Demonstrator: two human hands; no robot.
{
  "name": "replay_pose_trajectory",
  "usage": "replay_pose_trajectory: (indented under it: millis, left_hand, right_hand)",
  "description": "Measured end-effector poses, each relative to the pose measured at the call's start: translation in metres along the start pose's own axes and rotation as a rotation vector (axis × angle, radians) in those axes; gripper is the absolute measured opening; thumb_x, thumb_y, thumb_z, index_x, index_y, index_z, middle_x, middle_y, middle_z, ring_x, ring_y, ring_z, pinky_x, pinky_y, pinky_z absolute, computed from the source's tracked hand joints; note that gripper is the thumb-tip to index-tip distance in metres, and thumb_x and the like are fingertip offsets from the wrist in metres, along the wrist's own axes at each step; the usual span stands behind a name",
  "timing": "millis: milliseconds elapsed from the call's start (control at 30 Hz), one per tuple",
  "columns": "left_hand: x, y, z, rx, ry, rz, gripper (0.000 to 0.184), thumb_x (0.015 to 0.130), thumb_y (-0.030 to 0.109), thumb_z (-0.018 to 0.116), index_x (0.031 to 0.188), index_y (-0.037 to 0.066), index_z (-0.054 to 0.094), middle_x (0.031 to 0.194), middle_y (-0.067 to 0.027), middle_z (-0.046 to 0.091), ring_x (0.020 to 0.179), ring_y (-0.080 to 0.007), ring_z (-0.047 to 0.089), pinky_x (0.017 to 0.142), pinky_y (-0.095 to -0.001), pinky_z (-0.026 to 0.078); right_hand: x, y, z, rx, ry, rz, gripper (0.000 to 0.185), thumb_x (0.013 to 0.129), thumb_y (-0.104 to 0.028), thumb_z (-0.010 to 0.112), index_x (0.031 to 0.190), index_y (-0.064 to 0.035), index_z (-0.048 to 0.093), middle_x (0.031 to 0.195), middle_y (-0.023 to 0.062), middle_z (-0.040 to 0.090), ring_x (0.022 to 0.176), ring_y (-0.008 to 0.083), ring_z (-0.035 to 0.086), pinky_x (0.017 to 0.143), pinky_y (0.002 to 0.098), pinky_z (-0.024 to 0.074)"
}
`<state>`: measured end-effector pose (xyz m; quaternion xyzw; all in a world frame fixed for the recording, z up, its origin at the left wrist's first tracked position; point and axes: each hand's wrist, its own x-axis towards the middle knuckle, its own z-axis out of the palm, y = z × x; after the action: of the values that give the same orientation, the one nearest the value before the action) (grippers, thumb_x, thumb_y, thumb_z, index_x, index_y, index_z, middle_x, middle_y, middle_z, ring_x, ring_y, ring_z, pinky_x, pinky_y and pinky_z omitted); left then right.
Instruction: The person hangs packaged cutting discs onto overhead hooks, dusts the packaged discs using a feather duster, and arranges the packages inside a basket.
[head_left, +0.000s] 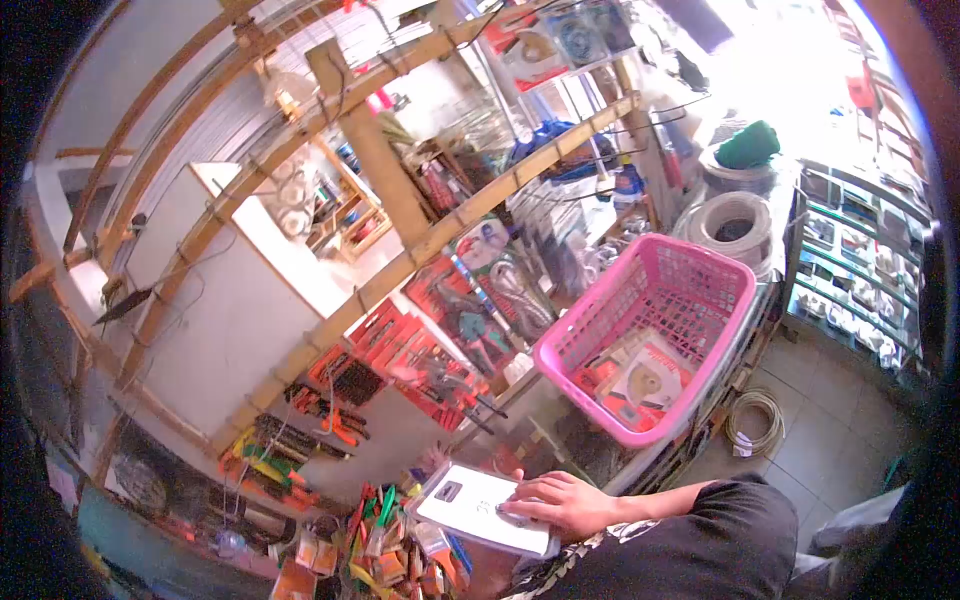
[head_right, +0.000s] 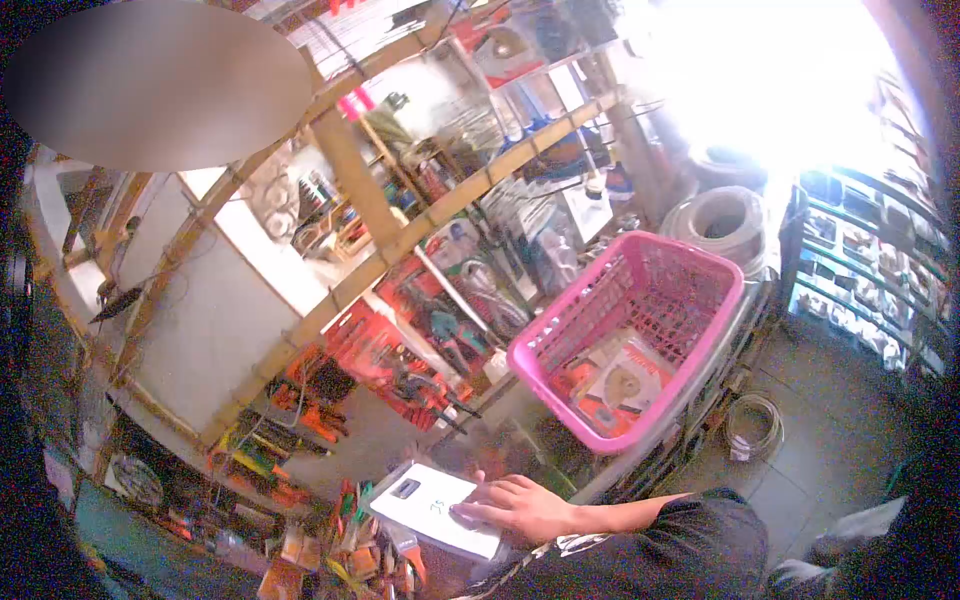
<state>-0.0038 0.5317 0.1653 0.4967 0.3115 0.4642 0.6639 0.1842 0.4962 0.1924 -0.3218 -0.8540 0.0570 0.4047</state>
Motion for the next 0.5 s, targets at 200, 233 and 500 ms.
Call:
replay_pose_trajectory:
  millis: [200, 233, 500]
  left_hand:
    - [0.002, 0.030, 0.034, 0.091, 0.093, 0.074, 0.047, 0.083, 0.032, 0.060, 0.120, 0.008, 0.045, 0.105, -0.0052, 0.055, 0.096, -0.0204, 0.053, 0.079, -0.0368, 0.046]
    - [0.010, 0.022, 0.024, 0.186, 0.128, 0.125, 0.039, 0.081, 0.026, 0.063, 0.112, 0.005, 0.051, 0.098, -0.0048, 0.058, 0.091, -0.0193, 0.056, 0.077, -0.0351, 0.047]
    - [0.029, 0.134, 0.140, 0.323, 0.131, 0.601, 0.027, 0.077, 0.000, 0.062, 0.104, -0.002, 0.057, 0.097, -0.0058, 0.061, 0.086, -0.0147, 0.057, 0.080, -0.0305, 0.045]
  right_hand:
    - [-0.011, 0.006, -0.042, 0.647, 0.249, 0.153, 0.038, 0.077, -0.008, 0.061, 0.114, -0.0046, 0.054, 0.110, 0.0157, 0.057, 0.096, 0.0303, 0.058, 0.081, 0.0349, 0.0474]
    - [-0.011, 0.007, -0.055, 0.724, 0.198, 0.228, 0.035, 0.078, -0.008, 0.061, 0.112, -0.0034, 0.055, 0.107, 0.0155, 0.058, 0.095, 0.0282, 0.059, 0.080, 0.0338, 0.0473]
    - [0.009, 0.028, -0.171, 1.052, 0.691, 0.272, 0.062, 0.079, -0.006, 0.065, 0.131, -0.0070, 0.031, 0.107, 0.0085, 0.053, 0.093, 0.0130, 0.055, 0.076, 0.0262, 0.0470]
